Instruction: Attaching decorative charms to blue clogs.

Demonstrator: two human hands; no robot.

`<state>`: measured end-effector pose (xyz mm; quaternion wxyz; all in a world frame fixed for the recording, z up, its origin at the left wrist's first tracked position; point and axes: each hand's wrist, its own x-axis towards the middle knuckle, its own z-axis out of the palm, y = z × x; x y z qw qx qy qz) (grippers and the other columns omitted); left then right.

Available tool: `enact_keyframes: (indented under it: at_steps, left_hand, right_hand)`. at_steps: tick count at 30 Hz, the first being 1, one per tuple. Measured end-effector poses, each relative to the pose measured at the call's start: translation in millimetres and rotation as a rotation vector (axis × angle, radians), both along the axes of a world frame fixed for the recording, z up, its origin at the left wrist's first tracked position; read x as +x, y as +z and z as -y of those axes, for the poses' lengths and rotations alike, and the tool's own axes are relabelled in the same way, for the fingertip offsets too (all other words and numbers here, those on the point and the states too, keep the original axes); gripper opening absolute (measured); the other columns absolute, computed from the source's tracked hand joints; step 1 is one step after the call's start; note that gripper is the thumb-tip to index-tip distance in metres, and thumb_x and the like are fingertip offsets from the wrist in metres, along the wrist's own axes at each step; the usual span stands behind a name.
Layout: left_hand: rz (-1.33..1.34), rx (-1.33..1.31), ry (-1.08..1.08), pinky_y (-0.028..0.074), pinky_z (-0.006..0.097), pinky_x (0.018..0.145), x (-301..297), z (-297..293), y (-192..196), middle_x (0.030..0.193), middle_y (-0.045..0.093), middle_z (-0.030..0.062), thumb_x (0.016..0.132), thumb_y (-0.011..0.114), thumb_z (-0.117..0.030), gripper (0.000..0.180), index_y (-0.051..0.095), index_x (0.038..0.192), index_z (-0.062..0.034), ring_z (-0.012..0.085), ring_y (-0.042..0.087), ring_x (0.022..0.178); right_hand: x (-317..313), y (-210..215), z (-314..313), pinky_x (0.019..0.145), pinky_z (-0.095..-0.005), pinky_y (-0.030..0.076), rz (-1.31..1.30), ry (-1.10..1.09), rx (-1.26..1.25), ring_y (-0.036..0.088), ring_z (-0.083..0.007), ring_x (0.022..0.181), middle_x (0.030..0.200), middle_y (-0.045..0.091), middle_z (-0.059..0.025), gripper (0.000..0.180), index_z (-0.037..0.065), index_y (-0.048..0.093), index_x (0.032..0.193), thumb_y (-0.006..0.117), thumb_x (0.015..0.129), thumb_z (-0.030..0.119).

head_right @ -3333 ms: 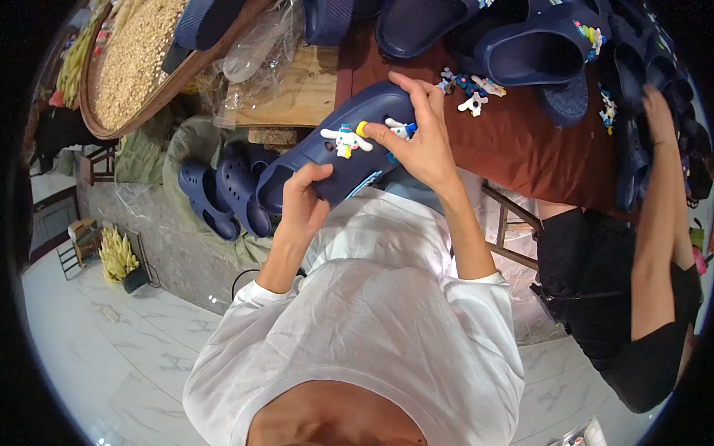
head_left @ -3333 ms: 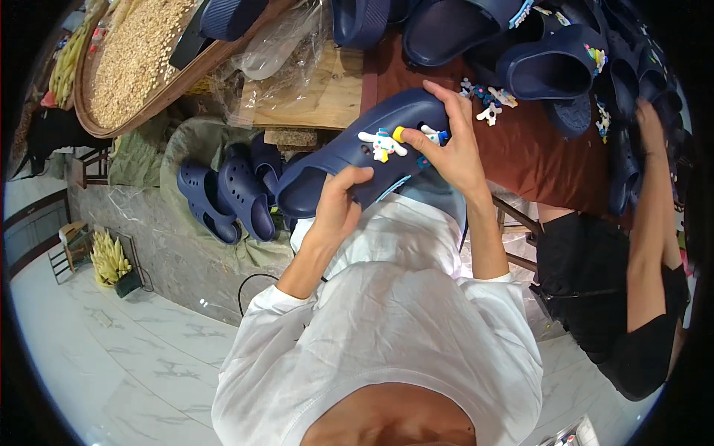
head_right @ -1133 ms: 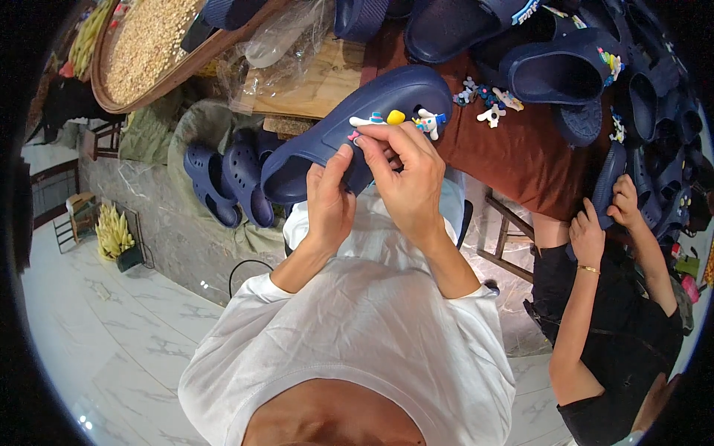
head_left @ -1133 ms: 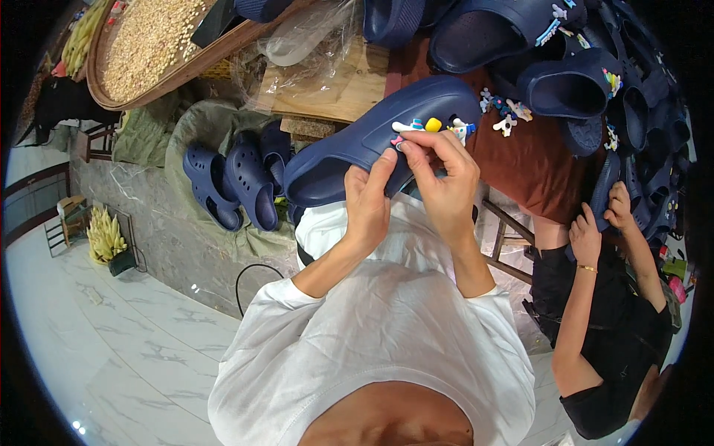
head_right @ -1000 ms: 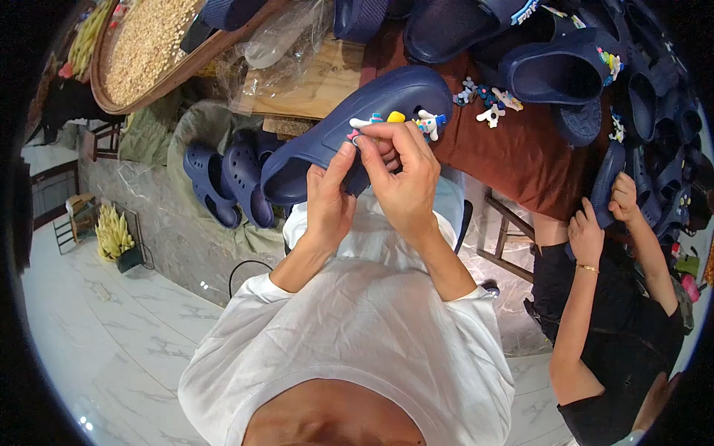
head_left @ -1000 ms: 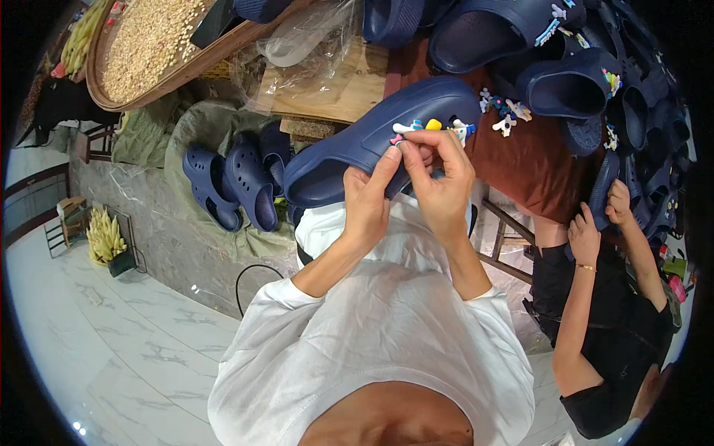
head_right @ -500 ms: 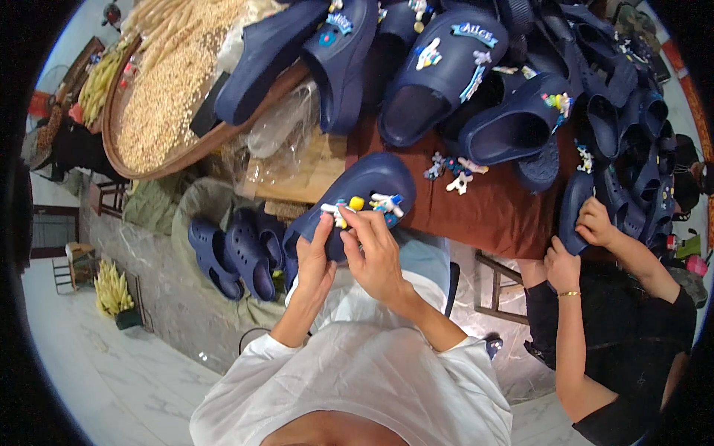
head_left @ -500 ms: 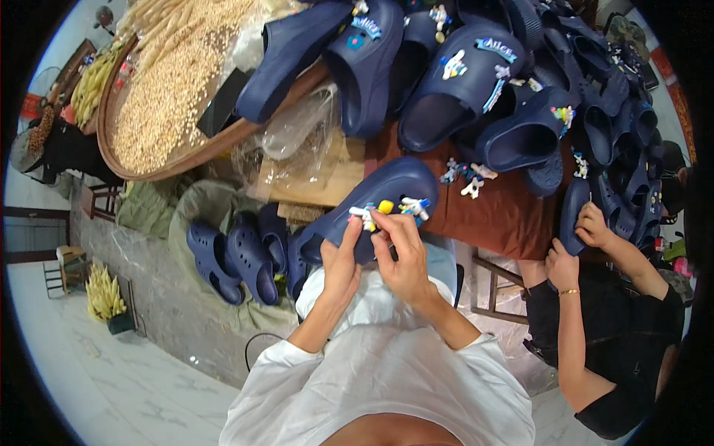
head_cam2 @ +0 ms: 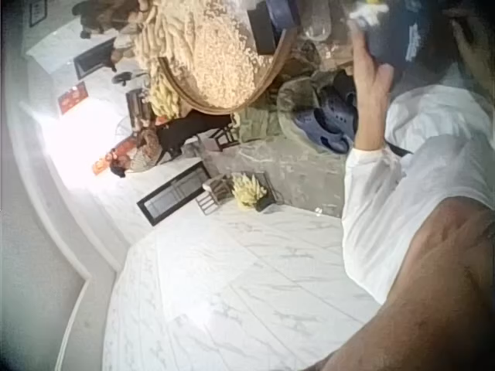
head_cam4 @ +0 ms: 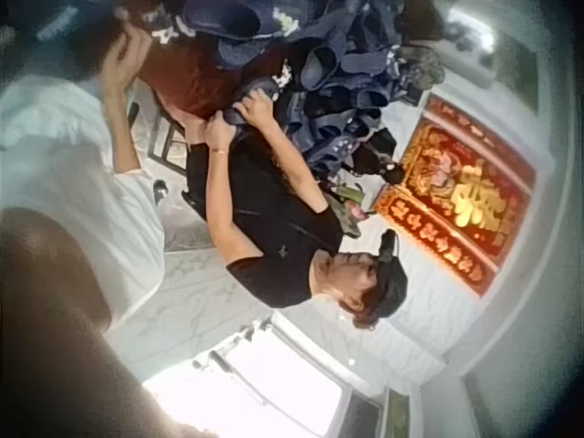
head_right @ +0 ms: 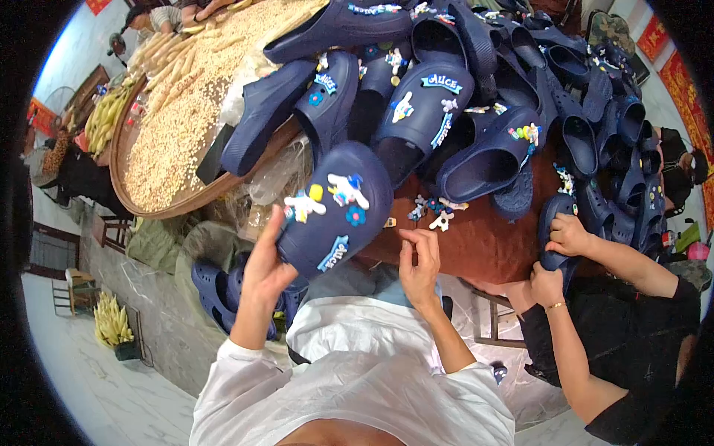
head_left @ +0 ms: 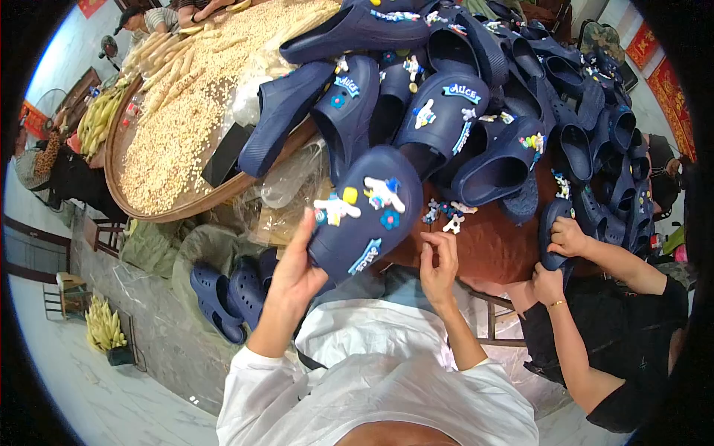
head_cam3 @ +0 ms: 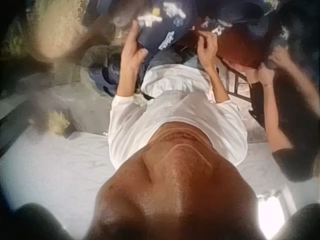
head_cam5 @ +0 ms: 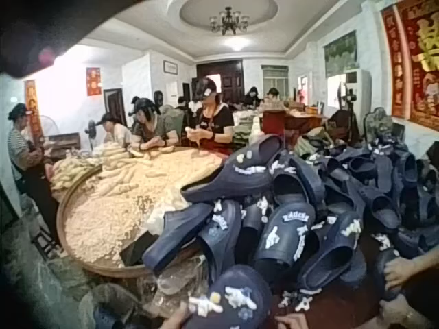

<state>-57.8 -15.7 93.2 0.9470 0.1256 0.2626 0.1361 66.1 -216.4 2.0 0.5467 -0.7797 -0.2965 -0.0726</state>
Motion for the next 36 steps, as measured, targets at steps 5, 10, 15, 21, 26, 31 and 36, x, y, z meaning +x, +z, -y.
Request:
enact_keyframes:
  at_steps: [5, 10, 15, 21, 26, 31, 36]
  left_hand:
    - [0.179, 0.024, -0.037, 0.038, 0.05, 0.106, 60, -34, 63, 0.131, 0.052, 0.0221, 0.097, 0.049, -0.024, 0.041, 0.046, 0.128, 0.0031, 0.0329, 0.052, 0.122]
    - [0.361, 0.138, -0.08, 0.036, 0.047, 0.108, 145, -49, 117, 0.13, 0.051, 0.0212, 0.096, 0.047, -0.016, 0.036, 0.045, 0.126, 0.0039, 0.0327, 0.049, 0.123]
    - [0.364, 0.139, -0.036, 0.036, 0.05, 0.109, 240, -49, 148, 0.133, 0.047, 0.0244, 0.099, 0.039, -0.016, 0.037, 0.038, 0.129, 0.006, 0.035, 0.047, 0.125]
    - [0.522, 0.001, -0.067, 0.045, 0.042, 0.1, 354, -66, 115, 0.125, 0.054, 0.0209, 0.096, 0.049, -0.019, 0.035, 0.048, 0.121, 0.0055, 0.0306, 0.056, 0.113]
    - [0.479, -0.042, -0.121, 0.046, 0.039, 0.1, 398, -74, 93, 0.116, 0.063, 0.0117, 0.095, 0.056, -0.028, 0.034, 0.056, 0.117, -0.0026, 0.0258, 0.058, 0.113]
    - [0.388, 0.055, -0.243, 0.049, 0.037, 0.095, 392, -67, 92, 0.114, 0.063, 0.0111, 0.092, 0.061, -0.036, 0.039, 0.059, 0.113, -0.0033, 0.0243, 0.061, 0.104]
    - [0.342, 0.151, -0.337, 0.049, 0.034, 0.092, 401, -53, 72, 0.111, 0.062, 0.0085, 0.086, 0.068, -0.04, 0.044, 0.06, 0.115, -0.007, 0.0217, 0.059, 0.102]
  right_hand:
    - [16, -19, -2, 0.08, -0.0386, 0.045, 0.047, 0.043, -0.143, 0.055, -0.0312, 0.092, 0.095, 0.054, -0.0141, 0.017, 0.003, 0.062, 0.099, 0.057, 0.083, 0.0]
    - [17, -36, -11, 0.079, -0.0398, 0.045, 0.034, 0.084, -0.171, 0.054, -0.0306, 0.091, 0.095, 0.054, -0.012, 0.016, 0.005, 0.063, 0.097, 0.059, 0.082, 0.001]
    - [18, -41, -14, 0.078, -0.0393, 0.046, 0.049, 0.057, -0.21, 0.055, -0.0298, 0.09, 0.094, 0.055, -0.0114, 0.015, 0.005, 0.064, 0.095, 0.059, 0.081, 0.001]
    - [18, -38, -17, 0.079, -0.0385, 0.047, -0.018, 0.061, -0.229, 0.056, -0.0291, 0.09, 0.093, 0.056, -0.0114, 0.013, 0.004, 0.064, 0.093, 0.059, 0.081, 0.001]
    - [19, -40, -18, 0.075, -0.0399, 0.046, 0.008, 0.047, -0.217, 0.055, -0.0294, 0.087, 0.094, 0.056, -0.0103, 0.015, 0.006, 0.065, 0.092, 0.06, 0.079, 0.0]
    - [22, -39, -25, 0.074, -0.0405, 0.045, -0.002, 0.033, -0.265, 0.055, -0.0295, 0.087, 0.092, 0.055, -0.0104, 0.015, 0.007, 0.065, 0.091, 0.06, 0.079, 0.001]
    - [24, -41, -29, 0.077, -0.0408, 0.045, 0.025, 0.04, -0.33, 0.054, -0.0303, 0.089, 0.096, 0.057, -0.0105, 0.016, 0.008, 0.066, 0.092, 0.059, 0.079, 0.002]
